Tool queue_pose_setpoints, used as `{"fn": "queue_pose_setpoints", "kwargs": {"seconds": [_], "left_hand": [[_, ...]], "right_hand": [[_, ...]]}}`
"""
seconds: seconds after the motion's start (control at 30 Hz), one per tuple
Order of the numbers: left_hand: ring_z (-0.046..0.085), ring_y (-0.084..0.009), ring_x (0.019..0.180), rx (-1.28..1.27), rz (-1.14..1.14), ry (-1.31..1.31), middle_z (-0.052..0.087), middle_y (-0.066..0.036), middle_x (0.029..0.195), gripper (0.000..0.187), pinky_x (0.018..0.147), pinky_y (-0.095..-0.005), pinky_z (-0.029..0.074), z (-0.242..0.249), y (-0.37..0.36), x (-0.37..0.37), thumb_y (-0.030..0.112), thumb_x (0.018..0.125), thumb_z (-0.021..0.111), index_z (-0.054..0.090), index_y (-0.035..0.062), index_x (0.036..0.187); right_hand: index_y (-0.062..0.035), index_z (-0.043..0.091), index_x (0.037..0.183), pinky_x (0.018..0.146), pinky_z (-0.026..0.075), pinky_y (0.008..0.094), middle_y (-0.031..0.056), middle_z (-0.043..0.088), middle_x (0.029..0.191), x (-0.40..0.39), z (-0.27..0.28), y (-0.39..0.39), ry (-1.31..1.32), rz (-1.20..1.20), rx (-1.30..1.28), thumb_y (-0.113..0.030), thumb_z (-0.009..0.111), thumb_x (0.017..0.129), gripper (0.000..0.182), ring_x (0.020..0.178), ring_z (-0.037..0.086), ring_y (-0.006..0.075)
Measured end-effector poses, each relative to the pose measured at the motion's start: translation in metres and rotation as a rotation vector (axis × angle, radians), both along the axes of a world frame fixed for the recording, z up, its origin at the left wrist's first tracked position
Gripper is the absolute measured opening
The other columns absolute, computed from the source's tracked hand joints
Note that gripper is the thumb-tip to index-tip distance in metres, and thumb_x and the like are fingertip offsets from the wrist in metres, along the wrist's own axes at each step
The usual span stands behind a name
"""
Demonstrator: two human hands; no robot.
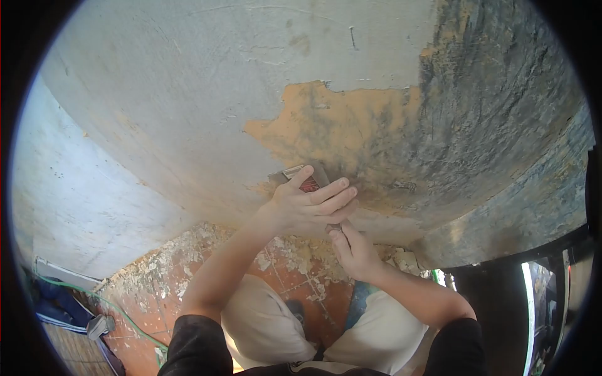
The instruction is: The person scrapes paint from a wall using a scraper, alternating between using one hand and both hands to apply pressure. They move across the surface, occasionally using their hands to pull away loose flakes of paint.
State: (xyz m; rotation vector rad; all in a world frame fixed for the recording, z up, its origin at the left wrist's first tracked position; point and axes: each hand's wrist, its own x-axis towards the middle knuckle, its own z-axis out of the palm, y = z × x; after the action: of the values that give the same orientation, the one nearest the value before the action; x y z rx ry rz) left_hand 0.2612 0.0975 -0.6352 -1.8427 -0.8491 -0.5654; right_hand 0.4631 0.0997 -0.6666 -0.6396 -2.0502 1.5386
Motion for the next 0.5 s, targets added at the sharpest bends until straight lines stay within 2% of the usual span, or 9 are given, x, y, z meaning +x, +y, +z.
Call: {"fn": "queue_pose_setpoints", "kwargs": {"seconds": [0.07,0.13,0.17,0.23,0.33,0.37,0.43,0.5], "left_hand": [[0.039,-0.0098,0.136,-0.014,-0.025,0.016,0.045,0.007,0.142,0.032,0.121,-0.0545,0.016,-0.003,-0.005,-0.002,0.029,0.091,0.054,0.055,0.0272,0.123],[0.037,-0.0098,0.138,-0.176,0.039,0.172,0.041,0.007,0.146,0.032,0.121,-0.0559,0.014,-0.006,-0.013,-0.002,0.032,0.091,0.055,0.055,0.0285,0.123],[0.037,-0.0098,0.138,-0.173,0.041,0.174,0.041,0.007,0.146,0.032,0.121,-0.0559,0.014,-0.006,-0.014,-0.004,0.032,0.091,0.055,0.055,0.0285,0.123],[0.036,-0.0075,0.138,-0.154,0.139,0.254,0.044,0.012,0.144,0.029,0.122,-0.0553,0.013,-0.007,-0.014,-0.003,0.047,0.095,0.052,0.053,0.0419,0.124],[0.036,-0.0082,0.139,-0.179,0.088,0.100,0.044,0.012,0.146,0.029,0.122,-0.0554,0.012,-0.006,-0.015,0.000,0.048,0.095,0.053,0.053,0.0421,0.124],[0.036,-0.0082,0.139,-0.181,0.088,0.092,0.044,0.012,0.146,0.029,0.122,-0.0554,0.012,-0.007,-0.012,0.000,0.048,0.095,0.053,0.053,0.0421,0.124],[0.036,-0.0084,0.139,-0.017,0.086,0.070,0.047,0.012,0.144,0.027,0.122,-0.0556,0.012,-0.011,-0.004,0.001,0.046,0.096,0.053,0.054,0.0409,0.122],[0.036,-0.0084,0.139,-0.048,0.114,0.093,0.047,0.011,0.144,0.024,0.122,-0.0560,0.012,-0.013,-0.006,0.001,0.045,0.096,0.053,0.055,0.0401,0.120]], "right_hand": [[0.0014,0.050,0.122,0.063,0.047,0.0440,0.0202,0.062,0.074,0.001,-0.005,-0.001,0.007,0.018,0.055,-0.020,0.045,0.102,0.030,0.070,0.064,0.0395],[0.0011,0.050,0.122,0.063,0.047,0.0448,0.0203,0.061,0.074,0.007,-0.020,0.000,0.014,0.025,0.033,-0.020,0.045,0.102,0.030,0.069,0.063,0.0399],[0.0008,0.050,0.122,0.064,0.046,0.0456,0.0203,0.061,0.074,0.006,-0.024,0.001,0.013,0.032,0.033,-0.020,0.045,0.102,0.030,0.069,0.062,0.0403],[0.0011,0.050,0.122,0.063,0.046,0.0454,0.0198,0.060,0.073,-0.005,-0.030,-0.016,0.014,-0.016,0.011,-0.020,0.045,0.102,0.030,0.067,0.061,0.0394],[0.0018,0.050,0.123,0.062,0.045,0.0445,0.0191,0.059,0.070,-0.004,-0.020,-0.017,0.005,-0.048,-0.054,-0.021,0.045,0.102,0.031,0.063,0.059,0.0370],[0.0022,0.049,0.122,0.061,0.045,0.0439,0.0189,0.058,0.070,0.001,-0.016,-0.016,-0.022,-0.016,-0.106,-0.021,0.044,0.103,0.031,0.062,0.058,0.0355],[0.0024,0.049,0.123,0.060,0.045,0.0429,0.0188,0.058,0.069,0.007,-0.013,-0.006,-0.058,0.022,-0.098,-0.022,0.044,0.103,0.032,0.060,0.058,0.0336],[0.0026,0.049,0.124,0.059,0.045,0.0419,0.0187,0.058,0.068,0.008,-0.014,0.004,-0.078,0.067,-0.066,-0.023,0.043,0.103,0.033,0.059,0.058,0.0318]]}}
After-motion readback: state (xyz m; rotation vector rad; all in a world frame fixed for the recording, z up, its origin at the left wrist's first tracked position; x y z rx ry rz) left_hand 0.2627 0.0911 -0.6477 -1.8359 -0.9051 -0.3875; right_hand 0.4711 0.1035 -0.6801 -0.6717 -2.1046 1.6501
